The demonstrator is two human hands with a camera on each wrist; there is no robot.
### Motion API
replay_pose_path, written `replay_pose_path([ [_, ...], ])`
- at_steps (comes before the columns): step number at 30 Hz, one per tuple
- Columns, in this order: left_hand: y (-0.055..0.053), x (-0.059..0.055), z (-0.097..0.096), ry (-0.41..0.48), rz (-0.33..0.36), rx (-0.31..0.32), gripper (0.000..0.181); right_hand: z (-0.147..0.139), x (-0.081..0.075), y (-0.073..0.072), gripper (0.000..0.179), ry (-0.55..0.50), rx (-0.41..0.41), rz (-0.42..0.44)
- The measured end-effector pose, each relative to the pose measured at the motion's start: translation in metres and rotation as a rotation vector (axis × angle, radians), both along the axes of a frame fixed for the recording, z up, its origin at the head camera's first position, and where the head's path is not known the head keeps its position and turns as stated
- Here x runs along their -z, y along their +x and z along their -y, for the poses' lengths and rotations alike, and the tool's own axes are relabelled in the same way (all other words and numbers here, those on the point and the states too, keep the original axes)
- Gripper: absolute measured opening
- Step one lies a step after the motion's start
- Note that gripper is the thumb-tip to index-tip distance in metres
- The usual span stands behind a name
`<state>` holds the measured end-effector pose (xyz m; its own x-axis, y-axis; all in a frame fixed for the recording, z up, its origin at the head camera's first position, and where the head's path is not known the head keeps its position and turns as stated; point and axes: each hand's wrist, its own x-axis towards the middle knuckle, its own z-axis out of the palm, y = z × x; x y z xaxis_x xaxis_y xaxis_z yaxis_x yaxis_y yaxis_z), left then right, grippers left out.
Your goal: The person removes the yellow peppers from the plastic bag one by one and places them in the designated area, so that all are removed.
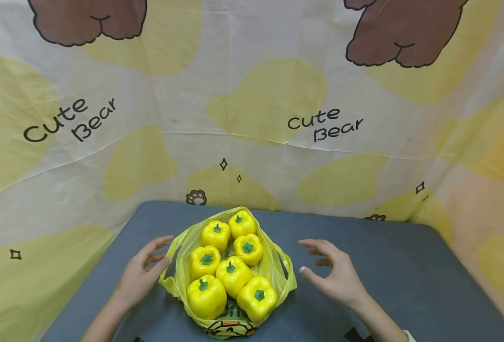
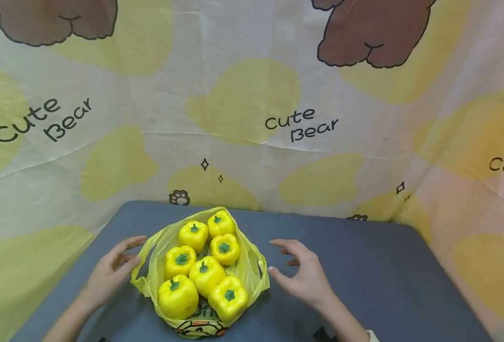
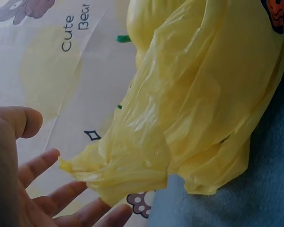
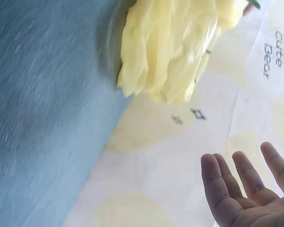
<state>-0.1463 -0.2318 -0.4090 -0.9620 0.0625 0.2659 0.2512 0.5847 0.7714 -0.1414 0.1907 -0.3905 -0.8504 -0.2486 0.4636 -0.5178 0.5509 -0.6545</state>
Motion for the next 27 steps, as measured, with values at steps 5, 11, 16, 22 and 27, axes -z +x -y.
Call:
replay_pose_path([
  [5, 0.000, 0.002, -0.005, 0.025, 0.047, 0.017, 0.042, 0.015, 0.004, 0.002, 0.048, -0.025, -0.060, 0.027],
  [11, -0.003, 0.005, -0.010, -0.012, 0.025, 0.034, 0.040, 0.033, 0.006, 0.004, 0.049, -0.066, -0.139, 0.101],
  [16, -0.005, 0.008, -0.013, -0.035, -0.015, 0.060, 0.041, 0.045, 0.009, 0.006, 0.049, -0.072, -0.201, 0.140],
  [22, -0.006, 0.012, -0.017, -0.080, 0.017, 0.047, 0.042, 0.056, 0.016, 0.008, 0.047, -0.037, -0.245, 0.180],
  [27, -0.007, 0.015, -0.019, -0.071, 0.030, 0.053, 0.042, 0.063, 0.020, 0.009, 0.047, 0.007, -0.264, 0.192],
])
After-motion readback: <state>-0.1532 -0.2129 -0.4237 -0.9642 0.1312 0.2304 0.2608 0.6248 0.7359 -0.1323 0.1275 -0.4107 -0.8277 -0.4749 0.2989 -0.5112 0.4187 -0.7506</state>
